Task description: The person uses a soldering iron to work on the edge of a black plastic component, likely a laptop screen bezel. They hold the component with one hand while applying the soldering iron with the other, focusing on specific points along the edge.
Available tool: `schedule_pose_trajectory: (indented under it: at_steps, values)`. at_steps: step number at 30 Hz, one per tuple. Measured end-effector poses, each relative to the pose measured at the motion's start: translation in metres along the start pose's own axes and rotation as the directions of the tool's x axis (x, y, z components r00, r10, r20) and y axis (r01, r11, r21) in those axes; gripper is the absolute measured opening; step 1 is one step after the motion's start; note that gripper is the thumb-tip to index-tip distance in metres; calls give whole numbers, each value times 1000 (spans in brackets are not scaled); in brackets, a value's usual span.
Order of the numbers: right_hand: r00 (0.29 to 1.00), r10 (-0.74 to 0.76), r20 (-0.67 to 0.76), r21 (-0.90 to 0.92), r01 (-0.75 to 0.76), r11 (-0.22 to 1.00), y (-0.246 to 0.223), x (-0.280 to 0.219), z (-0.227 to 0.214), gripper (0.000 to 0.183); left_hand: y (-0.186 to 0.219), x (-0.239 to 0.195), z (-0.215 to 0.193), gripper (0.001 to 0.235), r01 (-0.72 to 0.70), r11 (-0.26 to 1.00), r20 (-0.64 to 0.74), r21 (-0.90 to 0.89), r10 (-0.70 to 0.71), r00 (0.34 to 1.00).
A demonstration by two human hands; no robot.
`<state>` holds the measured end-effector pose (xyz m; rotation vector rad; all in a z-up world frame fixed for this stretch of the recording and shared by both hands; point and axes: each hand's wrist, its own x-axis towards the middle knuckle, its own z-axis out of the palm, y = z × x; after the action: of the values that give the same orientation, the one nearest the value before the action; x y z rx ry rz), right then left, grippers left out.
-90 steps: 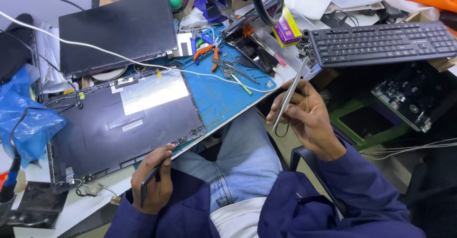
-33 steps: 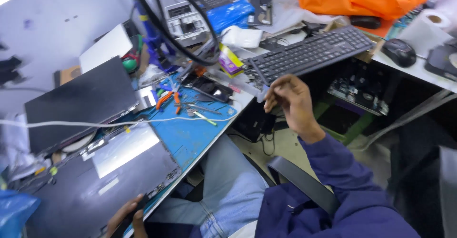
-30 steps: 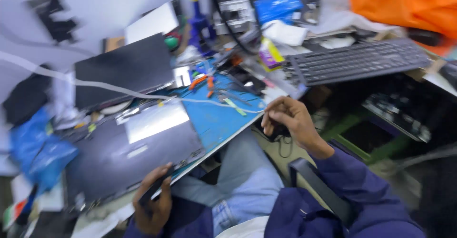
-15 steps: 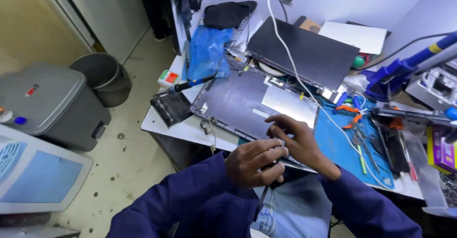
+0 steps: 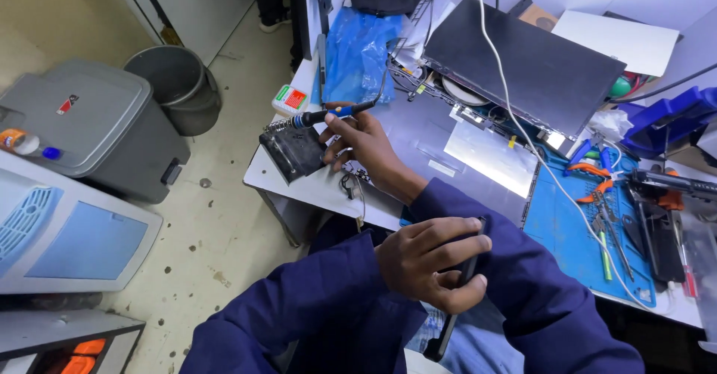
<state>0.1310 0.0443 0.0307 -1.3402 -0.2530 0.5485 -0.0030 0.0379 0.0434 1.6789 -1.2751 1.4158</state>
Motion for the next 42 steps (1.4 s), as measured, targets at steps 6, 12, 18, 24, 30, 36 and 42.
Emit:
schedule_pose_trajectory:
  at_steps: [6,12,18,24,30,36,42]
  values:
    - [986,-161,36,26,160,987,-24,-14,-3,36,1,-2,-5,19,5,1000,11,-13,-4,1000]
    - [906,-411,-105,-99,401,911,-82,-66,-49,14,3,1,-10,20,15,998,48,-64,-12,999]
    - [761,-536,-364,-125,530,838,-103,-145,-145,12,9,-14,-2,20,209,869,93,-449,-187,978]
    - [828,-417,-376,-279,328,902,-78,-228,-206,31,3,-3,10,17,447,645,78,-620,-517,853]
    - [853,-286,-438,-44,297,954,-28,-264,-240,28,-5,-8,40,25,690,207,350,-694,-740,574]
    - [790,-142,-597,47,211,976,1,-266,-251,12,-23,-28,77,23,831,61,508,-552,-766,394]
    - [830,-203,-519,119,305,945,52,-255,-279,22,-31,-53,89,13,861,178,528,-476,-725,442]
